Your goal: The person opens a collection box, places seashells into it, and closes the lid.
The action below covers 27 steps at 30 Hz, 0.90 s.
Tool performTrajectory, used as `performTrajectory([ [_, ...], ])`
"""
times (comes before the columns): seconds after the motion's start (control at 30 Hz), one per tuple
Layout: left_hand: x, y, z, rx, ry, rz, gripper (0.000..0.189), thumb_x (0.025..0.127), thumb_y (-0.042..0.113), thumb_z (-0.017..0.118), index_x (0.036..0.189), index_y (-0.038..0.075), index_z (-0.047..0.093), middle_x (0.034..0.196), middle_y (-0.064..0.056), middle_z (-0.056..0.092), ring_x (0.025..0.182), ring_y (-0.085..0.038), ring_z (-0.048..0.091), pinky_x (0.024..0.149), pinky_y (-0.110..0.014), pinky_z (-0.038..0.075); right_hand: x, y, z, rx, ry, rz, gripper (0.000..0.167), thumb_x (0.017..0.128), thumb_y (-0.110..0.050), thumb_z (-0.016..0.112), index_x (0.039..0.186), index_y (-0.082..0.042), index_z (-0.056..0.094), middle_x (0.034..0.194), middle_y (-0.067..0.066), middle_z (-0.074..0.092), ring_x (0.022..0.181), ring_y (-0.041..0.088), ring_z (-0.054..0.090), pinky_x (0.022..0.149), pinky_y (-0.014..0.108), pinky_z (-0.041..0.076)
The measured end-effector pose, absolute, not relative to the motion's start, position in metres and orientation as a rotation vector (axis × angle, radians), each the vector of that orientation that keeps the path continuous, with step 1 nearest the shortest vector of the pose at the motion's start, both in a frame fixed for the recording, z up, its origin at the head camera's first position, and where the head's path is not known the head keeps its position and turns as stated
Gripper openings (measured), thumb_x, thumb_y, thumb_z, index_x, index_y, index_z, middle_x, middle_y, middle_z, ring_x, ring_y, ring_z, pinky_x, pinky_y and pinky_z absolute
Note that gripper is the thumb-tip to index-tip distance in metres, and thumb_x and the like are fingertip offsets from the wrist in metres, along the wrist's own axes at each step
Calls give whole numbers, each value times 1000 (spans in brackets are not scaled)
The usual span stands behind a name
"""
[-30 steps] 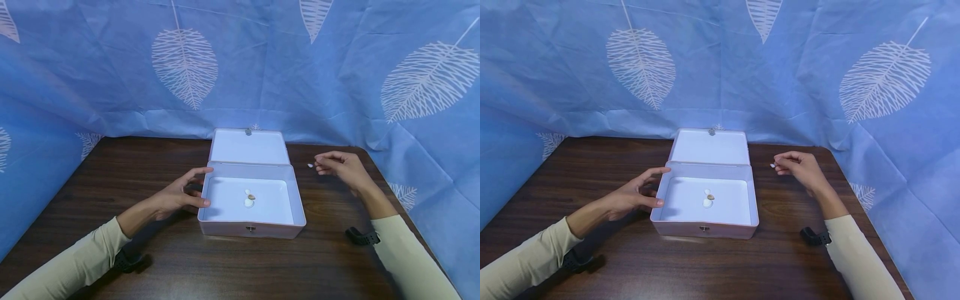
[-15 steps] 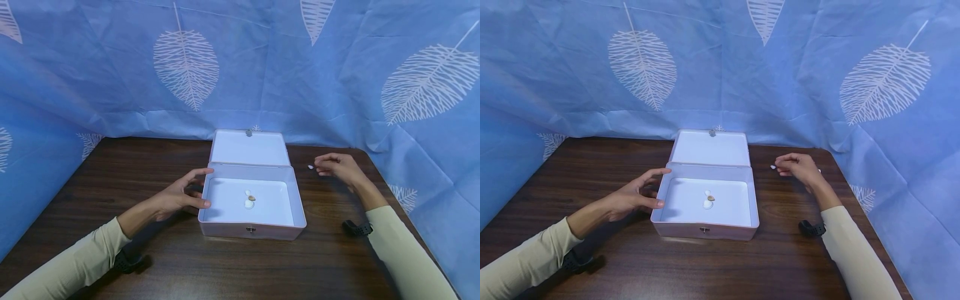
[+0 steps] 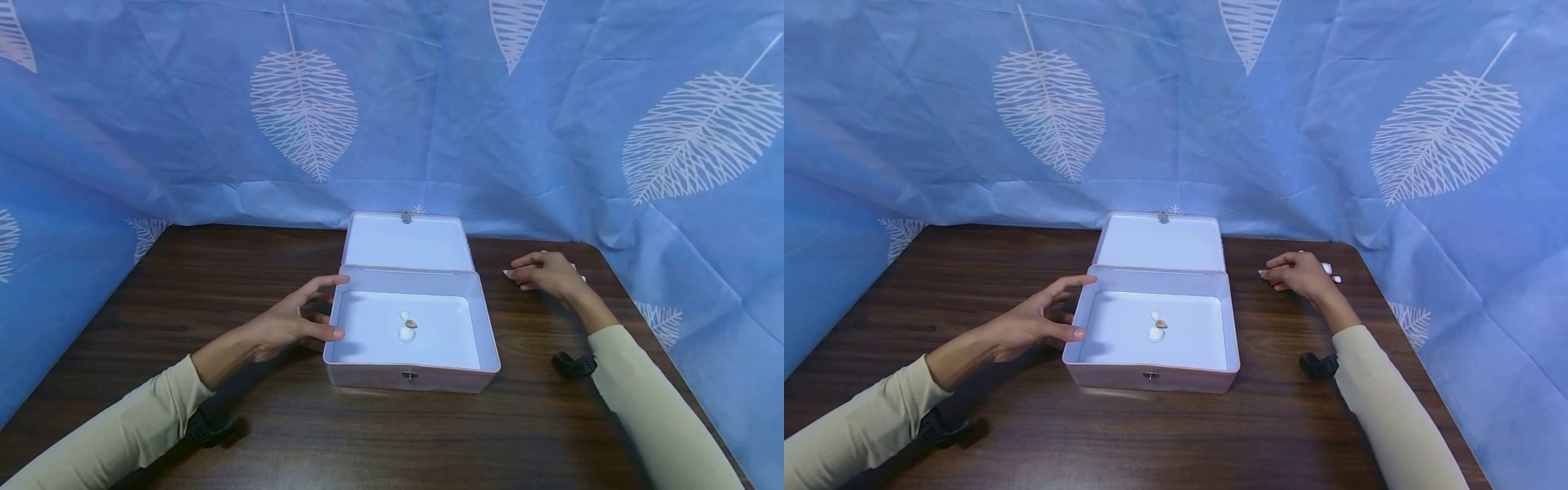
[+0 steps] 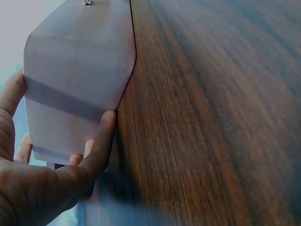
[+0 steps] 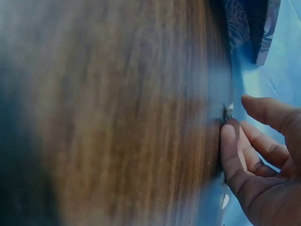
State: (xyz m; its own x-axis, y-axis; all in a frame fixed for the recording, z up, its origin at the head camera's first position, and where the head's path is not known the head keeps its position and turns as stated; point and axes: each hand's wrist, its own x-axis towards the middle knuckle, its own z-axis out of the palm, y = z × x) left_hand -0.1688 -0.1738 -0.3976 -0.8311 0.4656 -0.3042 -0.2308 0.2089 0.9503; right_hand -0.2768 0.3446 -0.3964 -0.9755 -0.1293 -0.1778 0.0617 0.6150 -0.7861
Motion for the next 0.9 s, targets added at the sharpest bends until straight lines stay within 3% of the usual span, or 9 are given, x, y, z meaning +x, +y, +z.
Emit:
performTrajectory([
  [0.27, -168, -173, -397, 226, 1945, 1674, 103, 93, 17, 95, 176, 34, 35, 171, -22, 27, 131, -39, 52, 95, -47, 67, -281, 346, -396, -49, 2616, -1180, 56, 107, -19, 80, 148, 14, 61, 127, 18, 80, 91, 1, 73, 83, 22, 66],
  [0.4, -168, -173, -397, 229, 1948, 1673, 103, 93, 17, 95, 176, 34, 35, 171, -22, 27, 130, -38, 53, 94, -47, 67, -284, 346, -396, -35, 2619, -1133, 58, 105, -24, 82, 148, 10, 64, 123, 12, 80, 93, 3, 73, 83, 22, 65],
  [0.53, -168, -174, -398, 224, 1949, 1676, 103, 93, 18, 95, 176, 35, 35, 171, -22, 28, 129, -38, 53, 94, -47, 67, -286, 345, -396, -25, 2621, -1123, 56, 104, -24, 84, 145, 10, 65, 116, 7, 80, 93, 4, 72, 83, 22, 65],
  [0.9, -168, -173, -398, 214, 1950, 1672, 103, 94, 19, 95, 175, 36, 35, 172, -21, 27, 131, -39, 52, 96, -47, 67, -285, 342, -396, -11, 2652, -1132, 45, 105, -20, 83, 137, 9, 70, 112, 8, 81, 91, 6, 71, 79, 20, 64],
])
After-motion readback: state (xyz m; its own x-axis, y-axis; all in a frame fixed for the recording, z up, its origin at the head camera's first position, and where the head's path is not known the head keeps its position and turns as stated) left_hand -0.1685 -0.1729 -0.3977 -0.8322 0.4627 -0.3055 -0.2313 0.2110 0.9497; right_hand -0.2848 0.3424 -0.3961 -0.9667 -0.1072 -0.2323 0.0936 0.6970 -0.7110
